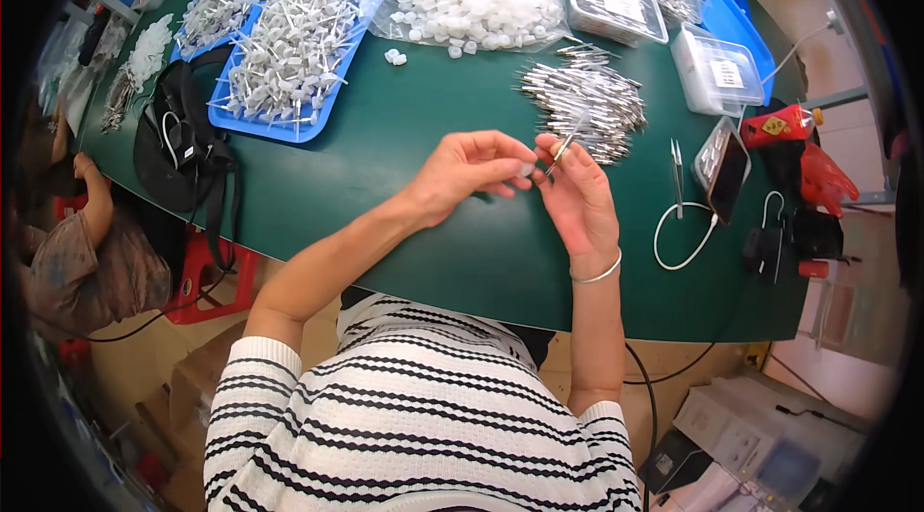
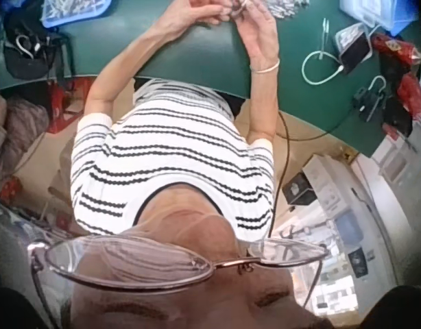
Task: The person repeatedly picks up small white plastic caps and metal rods from a green workbench. They insert the metal rods into the caps by hand and place the assembled units into a blue tray.
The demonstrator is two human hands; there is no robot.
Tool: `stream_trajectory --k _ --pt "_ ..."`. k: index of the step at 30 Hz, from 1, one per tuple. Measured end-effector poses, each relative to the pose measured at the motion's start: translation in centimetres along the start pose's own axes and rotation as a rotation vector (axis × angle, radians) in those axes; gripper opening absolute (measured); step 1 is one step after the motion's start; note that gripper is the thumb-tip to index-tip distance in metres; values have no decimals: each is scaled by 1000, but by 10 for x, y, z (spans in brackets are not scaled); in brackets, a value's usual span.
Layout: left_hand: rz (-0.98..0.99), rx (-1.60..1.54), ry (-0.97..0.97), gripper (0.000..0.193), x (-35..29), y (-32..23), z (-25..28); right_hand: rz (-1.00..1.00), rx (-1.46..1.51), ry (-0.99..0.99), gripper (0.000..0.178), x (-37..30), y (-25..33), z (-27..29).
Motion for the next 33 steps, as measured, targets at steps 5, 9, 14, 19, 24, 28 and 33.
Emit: stream_trajectory --k 5,9,14,19,24,28,33 --pt "83 11 -70 20 2 -1 0 -5 -85 -14 18 3 -12 -1" --pt "68 323 -195 16 -1 -1 -3 10 -168 -27 17 1 -16 -5" --pt "-169 427 -275 13 2 -1 -6 63 -294 -4 15 1 -18 -8" --pt "2 381 -201 14 3 -1 0 79 -452 95 13 3 -1 -11" --pt "176 119 -17 16 3 0 8 112 -568 206 12 4 4 -11" --pt "277 5 12 18 2 -3 14 197 -510 91 10 4 4 -7" --pt "266 -161 -46 25 -1 -12 15 313 -477 -25 10 7 7 -13"
Point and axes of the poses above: each hand's wrist, its own x-axis towards the middle knuckle, its own z-axis out of the back of the hand, y = z × x, the point moved 2 cm from there along x, towards the middle knuckle, and after that the axes turned 14 degrees about z, right-handed, at the moved point
